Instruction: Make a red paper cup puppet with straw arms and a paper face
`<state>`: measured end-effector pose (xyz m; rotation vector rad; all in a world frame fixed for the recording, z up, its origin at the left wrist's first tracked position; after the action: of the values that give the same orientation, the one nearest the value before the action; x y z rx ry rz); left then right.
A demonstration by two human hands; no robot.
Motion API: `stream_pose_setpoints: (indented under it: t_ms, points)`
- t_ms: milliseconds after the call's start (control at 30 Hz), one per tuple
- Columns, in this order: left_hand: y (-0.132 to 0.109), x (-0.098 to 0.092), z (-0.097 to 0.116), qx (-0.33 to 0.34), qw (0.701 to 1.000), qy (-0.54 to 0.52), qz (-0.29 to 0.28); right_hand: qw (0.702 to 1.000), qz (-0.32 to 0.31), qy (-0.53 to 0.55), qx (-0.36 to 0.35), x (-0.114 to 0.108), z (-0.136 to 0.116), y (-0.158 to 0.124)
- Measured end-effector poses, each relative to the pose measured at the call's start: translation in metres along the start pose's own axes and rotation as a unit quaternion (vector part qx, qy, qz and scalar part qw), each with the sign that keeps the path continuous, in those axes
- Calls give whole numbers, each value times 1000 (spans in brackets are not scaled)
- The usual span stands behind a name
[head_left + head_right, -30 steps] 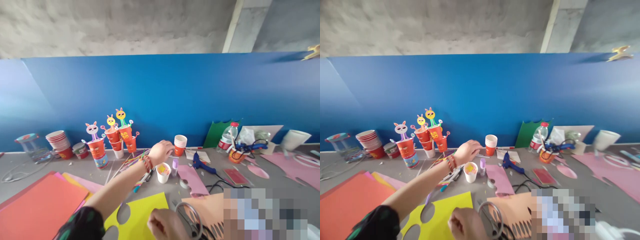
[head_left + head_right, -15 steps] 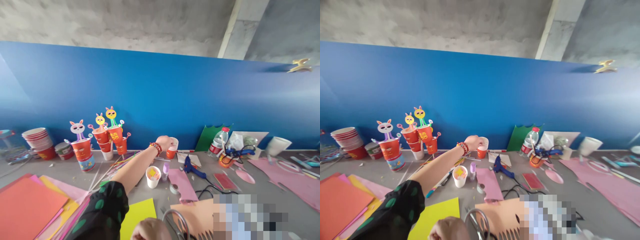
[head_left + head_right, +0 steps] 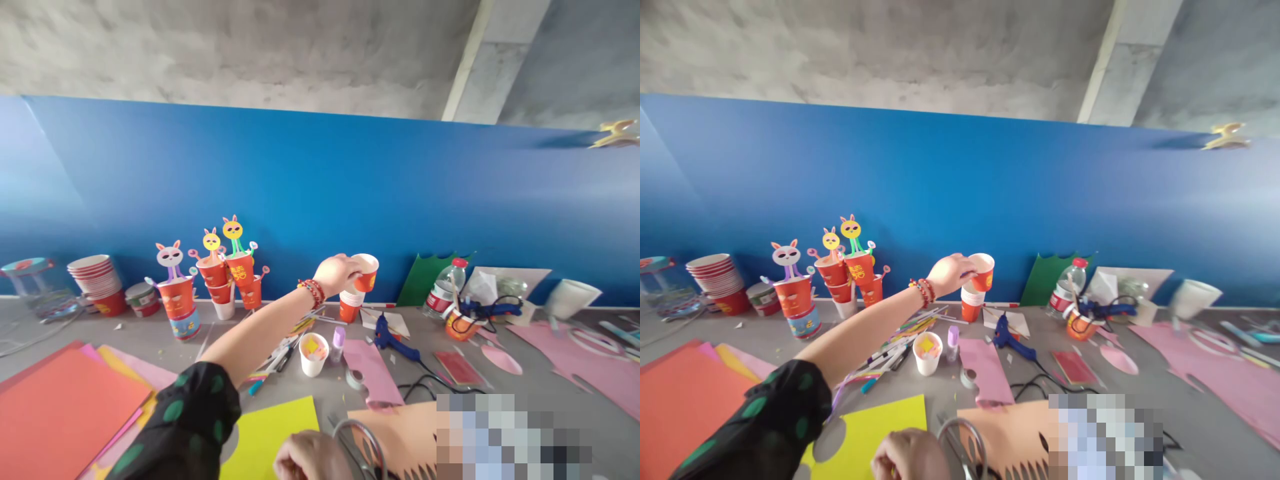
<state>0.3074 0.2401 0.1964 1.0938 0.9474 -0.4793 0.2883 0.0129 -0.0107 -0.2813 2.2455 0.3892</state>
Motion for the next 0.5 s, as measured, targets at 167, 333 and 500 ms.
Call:
stream_pose_setpoints:
  t_ms: [167,333,500]
  points:
    - [-91,-73,24,-35,988,-43,147,994,67,89,-19,-16,1,-1]
    - [-244,-90,55,-231,923,-210,224,931,108,347,14,-32,-3,-4]
    - [-328,-55,97,-281,909,-271,145,896,-7,443,26,-14,-26,-7]
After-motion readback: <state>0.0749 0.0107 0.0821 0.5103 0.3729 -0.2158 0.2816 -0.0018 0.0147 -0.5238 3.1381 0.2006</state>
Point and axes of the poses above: each hand's wrist, its own y-axis towards the middle knuckle, its own x-axis out of the palm, z = x × y, the point moved 2 cm from there along y, towards the middle knuckle, and after that the axes turned 5 degrees about x, right-handed, at the moved point
